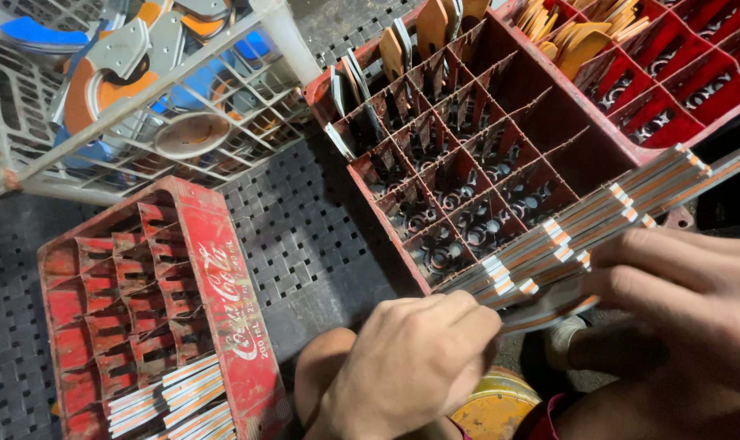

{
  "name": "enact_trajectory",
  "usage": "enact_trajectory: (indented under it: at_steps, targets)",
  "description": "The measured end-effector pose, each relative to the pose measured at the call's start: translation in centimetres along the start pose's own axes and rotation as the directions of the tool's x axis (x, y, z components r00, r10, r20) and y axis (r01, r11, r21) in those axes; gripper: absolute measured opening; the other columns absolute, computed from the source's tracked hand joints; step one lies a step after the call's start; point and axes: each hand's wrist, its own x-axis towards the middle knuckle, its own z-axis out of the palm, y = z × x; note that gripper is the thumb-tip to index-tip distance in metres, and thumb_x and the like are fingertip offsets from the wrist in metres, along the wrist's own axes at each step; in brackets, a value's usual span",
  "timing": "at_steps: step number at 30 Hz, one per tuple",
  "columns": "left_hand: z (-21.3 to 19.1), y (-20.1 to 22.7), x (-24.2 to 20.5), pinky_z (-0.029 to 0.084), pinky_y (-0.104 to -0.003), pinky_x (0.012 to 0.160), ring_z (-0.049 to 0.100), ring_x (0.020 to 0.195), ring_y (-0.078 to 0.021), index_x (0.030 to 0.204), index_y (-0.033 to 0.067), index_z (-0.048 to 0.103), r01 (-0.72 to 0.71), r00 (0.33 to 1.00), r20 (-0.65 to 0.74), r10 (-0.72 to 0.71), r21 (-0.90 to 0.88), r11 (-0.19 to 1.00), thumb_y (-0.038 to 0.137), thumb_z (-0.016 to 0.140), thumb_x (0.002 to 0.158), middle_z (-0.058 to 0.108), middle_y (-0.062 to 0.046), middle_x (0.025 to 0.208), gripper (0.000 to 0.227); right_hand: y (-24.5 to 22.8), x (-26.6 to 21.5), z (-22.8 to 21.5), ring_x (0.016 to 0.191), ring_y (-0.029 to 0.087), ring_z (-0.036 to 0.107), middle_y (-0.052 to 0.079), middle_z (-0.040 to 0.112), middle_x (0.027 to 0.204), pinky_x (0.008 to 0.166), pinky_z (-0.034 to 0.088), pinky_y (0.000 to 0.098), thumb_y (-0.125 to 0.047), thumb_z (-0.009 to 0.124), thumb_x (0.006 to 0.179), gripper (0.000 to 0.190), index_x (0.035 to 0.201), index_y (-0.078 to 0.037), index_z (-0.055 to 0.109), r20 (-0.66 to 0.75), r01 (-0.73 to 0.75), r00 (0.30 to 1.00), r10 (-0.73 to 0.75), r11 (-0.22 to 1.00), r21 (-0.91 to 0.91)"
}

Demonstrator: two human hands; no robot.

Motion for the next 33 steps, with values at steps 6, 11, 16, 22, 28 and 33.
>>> enact_trajectory:
  at_steps: [6, 11, 16, 22, 28, 33]
  targets:
    - [0.2, 0.2, 0.1, 0.054, -0.045, 0.068, 0.067, 0.081, -0.032, 0.092, 0.0101, 0.061, 0.055, 0.998, -0.013, -0.055, -0.012, 0.998, 0.016, 0.072, 0.09, 0.062, -0.008, 0.084, 0.012, 0.7, -0.1, 0.1, 0.094, 0.025, 0.074, 0.004, 0.07, 0.102, 0.072, 0.059, 0.0399, -0.037, 0.077, 0.047, 0.059, 0.101, -0.014, 0.075, 0.063, 0.099, 0.994, -0.092, 0.987, -0.129]
    - [0.4, 0.3, 0.2, 0.055, -0.046, 0.069, 0.067, 0.08, -0.0333, 0.092, 0.0099, 0.061, 0.091, 0.996, -0.004, -0.092, -0.038, 0.995, 0.015, 0.071, 0.091, 0.063, -0.008, 0.083, 0.012, 0.6, -0.5, 0.0, 0.096, 0.023, 0.073, 0.005, 0.069, 0.104, 0.074, 0.059, 0.0392, -0.041, 0.077, 0.053, 0.056, 0.103, -0.016, 0.075, 0.077, 0.106, 0.992, -0.097, 0.987, -0.124]
    - [0.6, 0.2, -0.1, 0.054, -0.049, 0.068, 0.067, 0.079, -0.0358, 0.094, 0.0104, 0.06, 0.132, 0.991, 0.037, -0.131, -0.023, 0.991, 0.013, 0.069, 0.09, 0.063, -0.009, 0.083, 0.011, 0.2, -0.4, -0.3, 0.097, 0.023, 0.073, 0.007, 0.068, 0.104, 0.074, 0.059, 0.0396, -0.044, 0.076, 0.06, 0.055, 0.105, -0.013, 0.075, 0.08, 0.145, 0.987, -0.137, 0.984, -0.108]
    - [0.6, 0.1, 0.2, 0.053, -0.05, 0.066, 0.066, 0.076, -0.0368, 0.096, 0.0092, 0.058, 0.113, 0.993, 0.024, -0.113, -0.011, 0.994, 0.01, 0.067, 0.085, 0.063, -0.011, 0.085, 0.014, 0.9, -0.2, 0.5, 0.091, 0.025, 0.074, 0.009, 0.07, 0.097, 0.07, 0.06, 0.0399, -0.036, 0.073, 0.062, 0.046, 0.101, -0.01, 0.073, -0.006, 0.185, 0.982, -0.187, 0.977, -0.109]
    - [-1.5, 0.9, -0.2, 0.057, -0.041, 0.067, 0.068, 0.078, -0.0301, 0.098, 0.0053, 0.062, -0.168, 0.967, -0.207, 0.147, -0.089, 0.982, 0.008, 0.076, 0.087, 0.063, -0.01, 0.089, 0.018, 3.5, -2.4, 1.5, 0.091, 0.021, 0.074, 0.009, 0.07, 0.101, 0.072, 0.061, 0.034, -0.035, 0.07, 0.067, 0.046, 0.106, -0.01, 0.07, -0.153, 0.155, 0.978, -0.145, 0.986, 0.059]
    - [-2.0, 0.0, 0.0, 0.06, -0.033, 0.072, 0.07, 0.091, -0.0248, 0.115, 0.0036, 0.065, -0.259, 0.858, -0.444, 0.259, 0.062, 0.964, 0.007, 0.08, 0.094, 0.065, -0.008, 0.103, 0.026, 5.6, -1.4, 2.2, 0.093, 0.018, 0.074, 0.008, 0.069, 0.105, 0.076, 0.061, 0.0323, -0.028, 0.07, 0.074, 0.044, 0.114, -0.01, 0.069, -0.205, 0.167, 0.971, -0.119, 0.958, 0.234]
